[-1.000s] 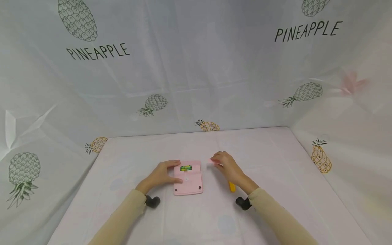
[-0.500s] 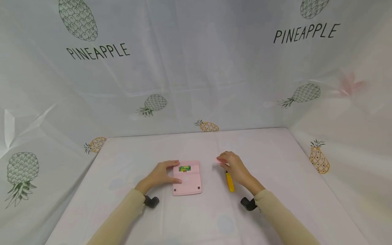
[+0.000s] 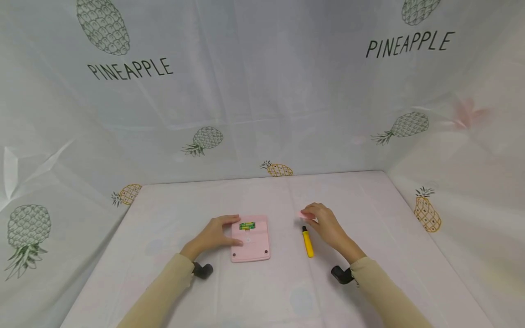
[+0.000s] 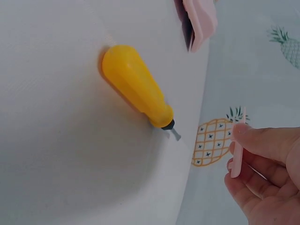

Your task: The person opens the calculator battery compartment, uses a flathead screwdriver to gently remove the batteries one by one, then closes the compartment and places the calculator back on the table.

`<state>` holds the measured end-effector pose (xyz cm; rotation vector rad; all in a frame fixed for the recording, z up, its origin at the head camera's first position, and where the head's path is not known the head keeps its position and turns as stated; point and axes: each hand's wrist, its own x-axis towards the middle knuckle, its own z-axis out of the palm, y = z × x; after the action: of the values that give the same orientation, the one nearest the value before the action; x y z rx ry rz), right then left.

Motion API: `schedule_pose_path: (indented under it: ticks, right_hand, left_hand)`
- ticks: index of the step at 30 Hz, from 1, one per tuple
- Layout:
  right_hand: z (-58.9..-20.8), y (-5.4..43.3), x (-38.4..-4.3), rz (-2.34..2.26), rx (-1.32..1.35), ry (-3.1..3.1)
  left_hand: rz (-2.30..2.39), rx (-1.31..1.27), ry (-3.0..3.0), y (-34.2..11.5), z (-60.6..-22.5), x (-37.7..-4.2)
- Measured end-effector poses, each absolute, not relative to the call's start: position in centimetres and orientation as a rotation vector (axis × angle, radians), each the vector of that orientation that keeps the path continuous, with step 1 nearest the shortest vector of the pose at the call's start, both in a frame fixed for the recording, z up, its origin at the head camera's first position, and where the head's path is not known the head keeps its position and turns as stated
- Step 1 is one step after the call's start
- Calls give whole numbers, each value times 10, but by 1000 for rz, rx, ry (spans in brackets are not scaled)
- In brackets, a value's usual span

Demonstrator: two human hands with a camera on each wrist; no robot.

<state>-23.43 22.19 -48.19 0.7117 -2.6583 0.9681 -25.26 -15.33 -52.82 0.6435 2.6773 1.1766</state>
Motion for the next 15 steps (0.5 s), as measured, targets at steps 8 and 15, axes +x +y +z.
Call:
schedule_pose_path:
  ticks: [8, 15]
  right_hand:
    - [-480, 230, -231, 967, 663, -2684]
    - [-482, 238, -228, 945, 667, -2669]
  left_hand:
    - [1185, 629, 2666, -154, -529, -253]
    - [1184, 627, 2665, -153, -527, -253]
